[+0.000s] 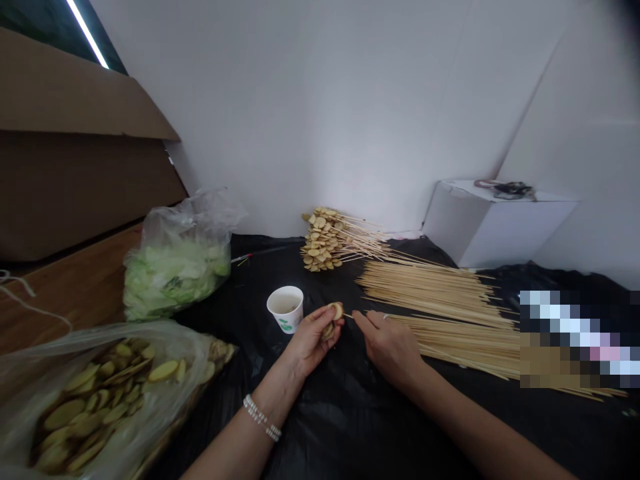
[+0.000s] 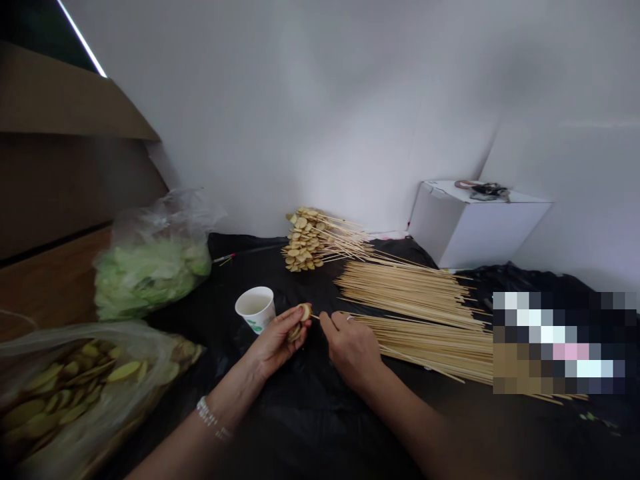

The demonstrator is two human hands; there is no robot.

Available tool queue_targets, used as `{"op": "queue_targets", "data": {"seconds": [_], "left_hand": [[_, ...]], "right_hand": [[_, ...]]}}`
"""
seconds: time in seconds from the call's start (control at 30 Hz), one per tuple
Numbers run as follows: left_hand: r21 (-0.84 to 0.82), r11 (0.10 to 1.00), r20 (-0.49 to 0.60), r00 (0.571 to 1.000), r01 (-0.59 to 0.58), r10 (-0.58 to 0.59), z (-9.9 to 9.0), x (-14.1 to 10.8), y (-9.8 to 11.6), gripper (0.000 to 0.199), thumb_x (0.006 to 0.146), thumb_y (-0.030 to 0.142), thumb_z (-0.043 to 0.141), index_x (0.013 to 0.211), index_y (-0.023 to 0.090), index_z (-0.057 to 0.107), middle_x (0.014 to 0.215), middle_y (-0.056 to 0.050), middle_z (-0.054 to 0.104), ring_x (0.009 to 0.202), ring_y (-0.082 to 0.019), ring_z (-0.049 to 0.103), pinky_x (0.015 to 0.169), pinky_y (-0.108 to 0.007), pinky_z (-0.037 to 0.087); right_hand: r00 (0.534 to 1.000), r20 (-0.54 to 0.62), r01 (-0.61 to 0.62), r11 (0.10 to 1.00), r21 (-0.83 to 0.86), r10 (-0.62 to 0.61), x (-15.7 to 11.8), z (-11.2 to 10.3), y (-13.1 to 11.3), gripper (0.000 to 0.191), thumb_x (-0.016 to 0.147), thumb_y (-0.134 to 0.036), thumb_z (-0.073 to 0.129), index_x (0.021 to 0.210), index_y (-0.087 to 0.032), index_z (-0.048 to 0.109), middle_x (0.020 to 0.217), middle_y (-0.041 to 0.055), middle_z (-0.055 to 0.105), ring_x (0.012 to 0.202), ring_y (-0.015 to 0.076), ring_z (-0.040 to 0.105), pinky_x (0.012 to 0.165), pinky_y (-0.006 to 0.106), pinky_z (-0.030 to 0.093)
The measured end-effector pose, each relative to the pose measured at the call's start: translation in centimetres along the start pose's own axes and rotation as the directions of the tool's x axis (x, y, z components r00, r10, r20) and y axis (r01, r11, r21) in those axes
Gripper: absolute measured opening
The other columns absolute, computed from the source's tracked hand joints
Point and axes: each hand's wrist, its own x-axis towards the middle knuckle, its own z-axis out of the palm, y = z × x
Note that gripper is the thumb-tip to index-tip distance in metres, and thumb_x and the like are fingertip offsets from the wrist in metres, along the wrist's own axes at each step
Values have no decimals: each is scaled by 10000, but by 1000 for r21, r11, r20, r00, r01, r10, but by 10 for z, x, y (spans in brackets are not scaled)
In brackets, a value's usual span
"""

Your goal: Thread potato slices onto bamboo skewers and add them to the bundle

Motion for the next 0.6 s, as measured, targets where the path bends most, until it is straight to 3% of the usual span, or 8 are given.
{"op": "queue_targets", "data": {"seconds": [0.47,0.6], "left_hand": [[198,967,-29,985,-158,167,5,-4,-10,295,597,262,815,826,106,714,734,-50,670,633,-86,615,586,-161,514],[184,966,-54,980,-179,192,4,-2,-8,310,591,271,818,829,110,701,718,-45,669,625,-91,619,576,-169,518]], "right_hand": [[955,275,-136,988,70,112,2,-4,-10,260,851,-96,447,1021,-196,616,819,26,628,693,151,581,561,271,306],[961,244,-177,967,185,129,5,6,-5,227,928,-175,384,1013,-194,594,856,34,637,740,147,586,609,251,342]]}}
